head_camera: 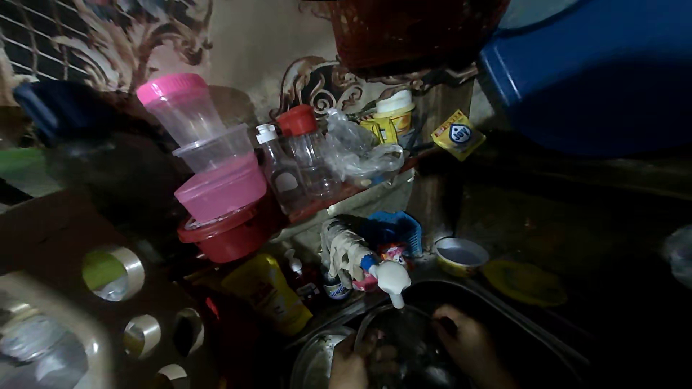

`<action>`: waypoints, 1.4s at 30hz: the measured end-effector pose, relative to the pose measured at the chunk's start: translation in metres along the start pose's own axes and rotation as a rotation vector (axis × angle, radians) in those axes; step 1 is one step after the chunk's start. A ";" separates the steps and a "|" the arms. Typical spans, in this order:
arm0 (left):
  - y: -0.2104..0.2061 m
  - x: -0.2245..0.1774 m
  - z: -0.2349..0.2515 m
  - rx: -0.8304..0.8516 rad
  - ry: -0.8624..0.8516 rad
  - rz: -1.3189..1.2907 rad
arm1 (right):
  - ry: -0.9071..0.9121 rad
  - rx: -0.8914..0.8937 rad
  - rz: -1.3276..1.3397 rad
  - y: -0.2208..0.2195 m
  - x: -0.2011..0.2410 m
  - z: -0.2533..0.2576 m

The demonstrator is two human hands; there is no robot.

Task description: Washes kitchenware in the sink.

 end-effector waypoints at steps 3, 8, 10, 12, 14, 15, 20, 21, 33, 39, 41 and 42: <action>0.005 0.001 -0.005 -0.023 0.005 -0.025 | 0.035 0.013 -0.003 -0.004 0.005 -0.001; 0.018 0.000 -0.006 -0.081 -0.056 -0.049 | 0.103 0.059 0.172 -0.013 0.003 0.002; 0.021 0.001 -0.006 -0.096 -0.058 -0.109 | 0.111 0.043 0.241 -0.016 0.000 0.003; 0.024 0.001 -0.008 -0.112 -0.041 -0.153 | 0.075 0.019 0.361 -0.015 -0.004 0.001; 0.029 0.006 -0.004 -0.100 -0.020 -0.225 | -0.061 0.064 0.527 -0.018 -0.008 -0.005; 0.031 0.011 0.000 -0.078 -0.007 -0.264 | -0.160 0.116 0.614 -0.020 -0.006 -0.011; 0.047 0.029 0.007 -0.166 0.102 -0.373 | -0.421 0.176 1.047 -0.033 0.016 -0.036; 0.051 0.032 0.007 -0.208 0.103 -0.361 | -0.451 0.171 1.087 -0.035 0.021 -0.037; 0.067 0.032 0.023 -0.327 -0.040 0.266 | -0.538 0.276 1.005 -0.036 0.048 -0.039; 0.057 0.038 0.020 -0.271 0.021 0.250 | -0.526 0.263 1.017 -0.032 0.050 -0.036; 0.057 0.036 0.019 -0.276 0.019 0.249 | -0.540 0.266 1.043 -0.035 0.048 -0.033; 0.057 0.036 0.019 -0.283 0.017 0.240 | -0.547 0.274 1.052 -0.037 0.046 -0.032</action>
Point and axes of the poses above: each hand's wrist, its own z-axis towards the middle knuckle, its own y-axis out of the back of the hand, x = y × z, the point moved 10 cm from there along z, towards the middle knuckle, and after that the axes turned 1 degree about -z, right-handed, at the moved point
